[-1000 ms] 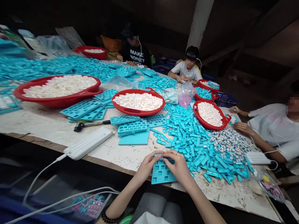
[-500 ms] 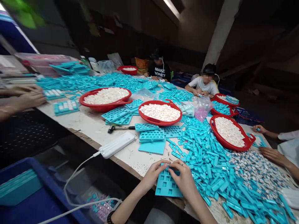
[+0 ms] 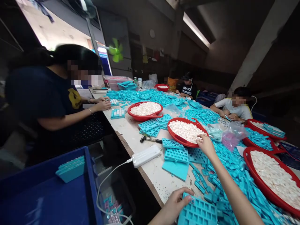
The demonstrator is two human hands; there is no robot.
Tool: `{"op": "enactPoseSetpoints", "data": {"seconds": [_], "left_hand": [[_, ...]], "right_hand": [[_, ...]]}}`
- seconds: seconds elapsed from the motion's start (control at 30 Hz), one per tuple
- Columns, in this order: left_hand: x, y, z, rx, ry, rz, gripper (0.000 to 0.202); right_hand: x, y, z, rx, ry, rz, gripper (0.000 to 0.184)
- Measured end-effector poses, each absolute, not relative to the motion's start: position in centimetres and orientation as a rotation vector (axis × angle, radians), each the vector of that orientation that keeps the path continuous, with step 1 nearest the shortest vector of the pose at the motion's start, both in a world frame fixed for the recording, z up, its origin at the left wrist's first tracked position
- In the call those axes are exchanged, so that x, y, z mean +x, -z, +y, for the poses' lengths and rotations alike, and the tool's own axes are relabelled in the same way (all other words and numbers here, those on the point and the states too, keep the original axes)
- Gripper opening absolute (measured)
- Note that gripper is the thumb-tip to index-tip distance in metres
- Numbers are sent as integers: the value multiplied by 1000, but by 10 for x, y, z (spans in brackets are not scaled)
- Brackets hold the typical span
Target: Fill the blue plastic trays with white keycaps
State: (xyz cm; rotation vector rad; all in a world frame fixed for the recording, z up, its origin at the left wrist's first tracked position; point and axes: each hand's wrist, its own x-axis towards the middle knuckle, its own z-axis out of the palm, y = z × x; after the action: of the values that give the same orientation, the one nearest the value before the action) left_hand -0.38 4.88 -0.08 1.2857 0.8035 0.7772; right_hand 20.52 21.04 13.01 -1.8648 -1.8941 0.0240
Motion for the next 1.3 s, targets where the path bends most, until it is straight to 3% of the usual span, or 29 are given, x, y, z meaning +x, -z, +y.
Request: {"op": "enactPoseSetpoints", "data": {"seconds": [0.27,0.67,0.8,1.07,1.17,1.3], "left_hand": [[-3,6,53,1317,-708,831,55],[-9,-11,46,1263,-783,760,44],[-10,-12,47,1275,-783,750,43],[-7,-17,50,1291,-745,751,39],[-4,-23,53,1273,-736,770,42],[-1,-28,56,1251,-742,800,42]], "right_hand": [[219,-103,250,-2013,-12,-1963,21],[208,-111,259,-2075,35,-1949,8],[208,-119,248,-1942,42,-1835,14],[194,-105,118,-1542,-280,-1626,29],[178,-82,52,-1395,-427,-1507,22],[164,-55,1,-1356,-358,-1660,15]]}}
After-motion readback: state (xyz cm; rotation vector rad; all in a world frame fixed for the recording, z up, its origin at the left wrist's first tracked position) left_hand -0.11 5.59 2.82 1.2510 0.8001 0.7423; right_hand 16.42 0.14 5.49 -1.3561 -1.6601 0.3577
